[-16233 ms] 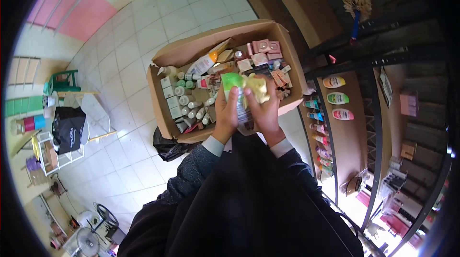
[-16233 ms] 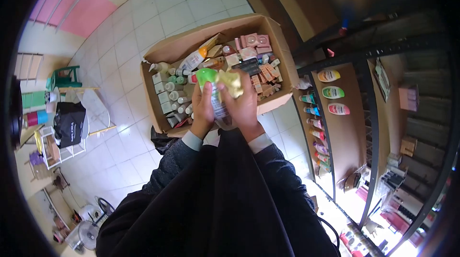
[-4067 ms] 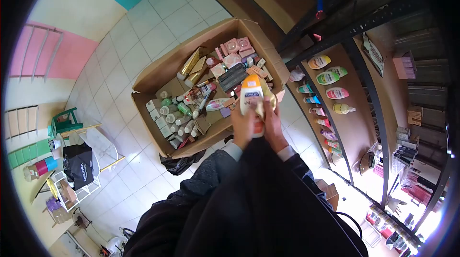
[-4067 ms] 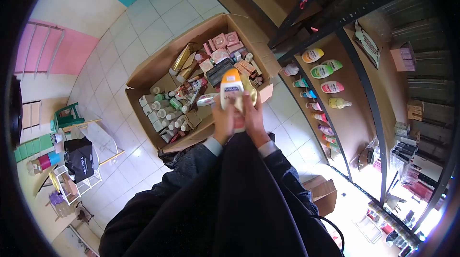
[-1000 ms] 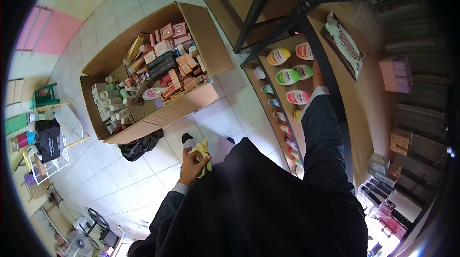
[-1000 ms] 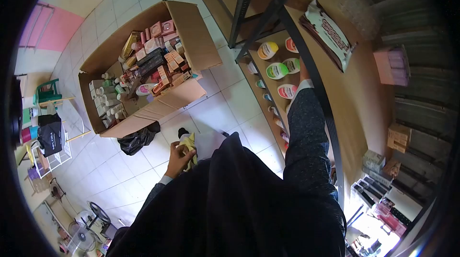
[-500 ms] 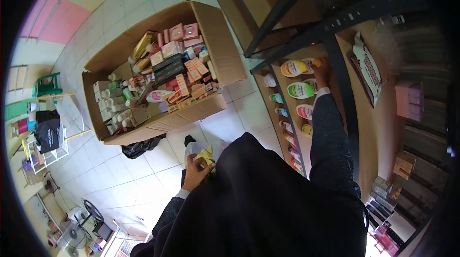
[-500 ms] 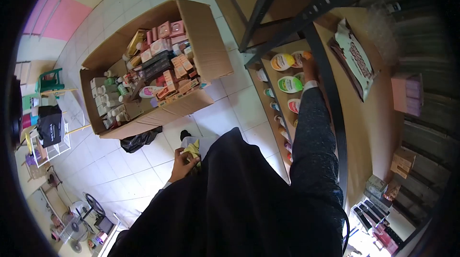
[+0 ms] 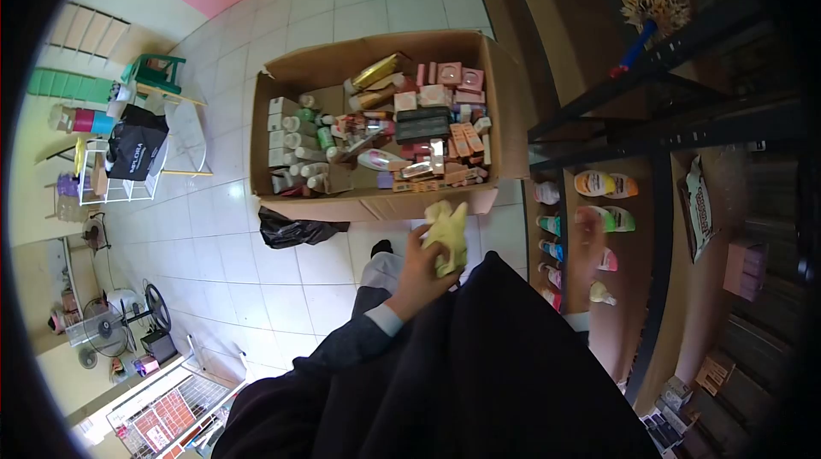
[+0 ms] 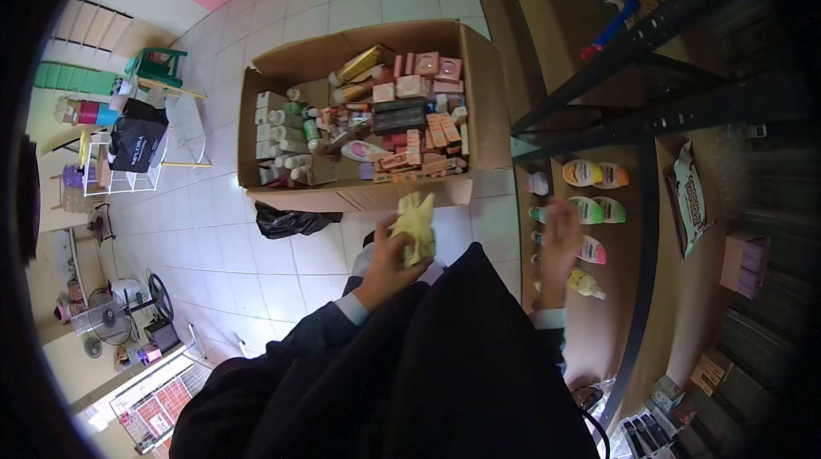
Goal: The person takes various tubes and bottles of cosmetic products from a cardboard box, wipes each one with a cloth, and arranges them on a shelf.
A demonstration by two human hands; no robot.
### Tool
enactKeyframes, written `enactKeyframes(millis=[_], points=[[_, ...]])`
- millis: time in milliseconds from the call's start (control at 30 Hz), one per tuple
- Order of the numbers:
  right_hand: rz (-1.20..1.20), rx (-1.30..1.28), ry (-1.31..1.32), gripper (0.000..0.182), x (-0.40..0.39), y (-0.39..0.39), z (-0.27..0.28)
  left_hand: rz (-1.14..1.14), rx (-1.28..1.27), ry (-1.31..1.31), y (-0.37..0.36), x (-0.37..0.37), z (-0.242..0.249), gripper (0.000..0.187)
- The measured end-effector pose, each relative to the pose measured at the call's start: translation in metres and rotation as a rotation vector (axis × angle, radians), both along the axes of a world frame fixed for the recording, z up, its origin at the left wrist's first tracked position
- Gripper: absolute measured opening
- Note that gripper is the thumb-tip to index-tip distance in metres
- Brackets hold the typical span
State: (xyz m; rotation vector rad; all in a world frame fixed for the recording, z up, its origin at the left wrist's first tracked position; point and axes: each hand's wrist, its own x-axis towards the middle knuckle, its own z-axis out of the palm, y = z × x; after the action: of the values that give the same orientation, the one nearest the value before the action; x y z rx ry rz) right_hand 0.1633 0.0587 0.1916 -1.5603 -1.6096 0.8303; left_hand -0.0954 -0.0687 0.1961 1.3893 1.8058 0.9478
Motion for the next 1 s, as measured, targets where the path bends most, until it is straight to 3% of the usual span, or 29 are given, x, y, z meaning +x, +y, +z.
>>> enactKeyframes(millis=[67, 167, 233, 333, 367, 467, 500, 533, 600, 633, 700, 800, 900, 933, 1000], points=[[0.328, -0.251, 0.35, 0.04, -0.061, -0.016, 0.015, -0.016, 0.104, 0.042, 0.022, -0.003, 0.011, 0.036], [0.411, -0.86, 1.126, 0.052, -0.118, -0.038, -0.007, -0.108, 0.173, -0.017, 0.05, -0.014, 0.024, 0.036], [0.593, -0.419, 0.195, 0.047, -0.131, -0.031, -0.012, -0.324, 0.22, -0.138, 0.065, -0.028, 0.036, 0.042], [-0.034, -0.833, 1.29, 0.04, -0.155, -0.015, -0.001, -0.449, 0.081, -0.371, 0.09, -0.08, 0.034, 0.041], [-0.05, -0.826, 1.291, 0.04, -0.159, -0.014, 0.0, -0.463, -0.034, -0.464, 0.102, -0.102, 0.034, 0.037], [-0.231, -0.683, 1.426, 0.046, -0.159, -0.01, 0.007, -0.2, 0.095, -0.403, 0.152, -0.175, -0.026, 0.022], [-0.242, -0.67, 1.432, 0.046, -0.162, -0.01, 0.009, -0.035, -0.003, -0.277, 0.169, -0.195, -0.021, 0.017], [-0.283, -0.666, 1.462, 0.047, -0.167, -0.009, 0.01, -0.074, 0.12, -0.222, 0.191, -0.222, -0.06, 0.02], [-0.36, -0.647, 1.503, 0.047, -0.179, -0.011, 0.007, -0.004, 0.139, 0.111, 0.223, -0.252, -0.079, 0.023], [-0.377, -0.632, 1.507, 0.047, -0.186, -0.013, 0.003, -0.024, 0.139, 0.106, 0.238, -0.265, -0.092, 0.023], [-0.394, -0.626, 1.48, 0.048, -0.201, -0.018, -0.004, -0.108, 0.172, 0.337, 0.262, -0.283, -0.12, 0.031], [-0.375, -0.608, 1.525, 0.047, -0.223, -0.023, 0.001, -0.151, 0.046, 0.409, 0.281, -0.295, -0.15, 0.039], [-0.425, -0.656, 1.542, 0.045, -0.225, -0.031, -0.003, -0.241, 0.077, 0.494, 0.293, -0.301, -0.174, 0.042], [-0.438, -0.644, 1.518, 0.045, -0.227, -0.033, -0.007, -0.27, 0.079, 0.482, 0.295, -0.296, -0.164, 0.042], [-0.436, -0.612, 1.43, 0.048, -0.228, -0.038, -0.023, -0.248, -0.177, 0.569, 0.298, -0.291, -0.146, 0.04]])
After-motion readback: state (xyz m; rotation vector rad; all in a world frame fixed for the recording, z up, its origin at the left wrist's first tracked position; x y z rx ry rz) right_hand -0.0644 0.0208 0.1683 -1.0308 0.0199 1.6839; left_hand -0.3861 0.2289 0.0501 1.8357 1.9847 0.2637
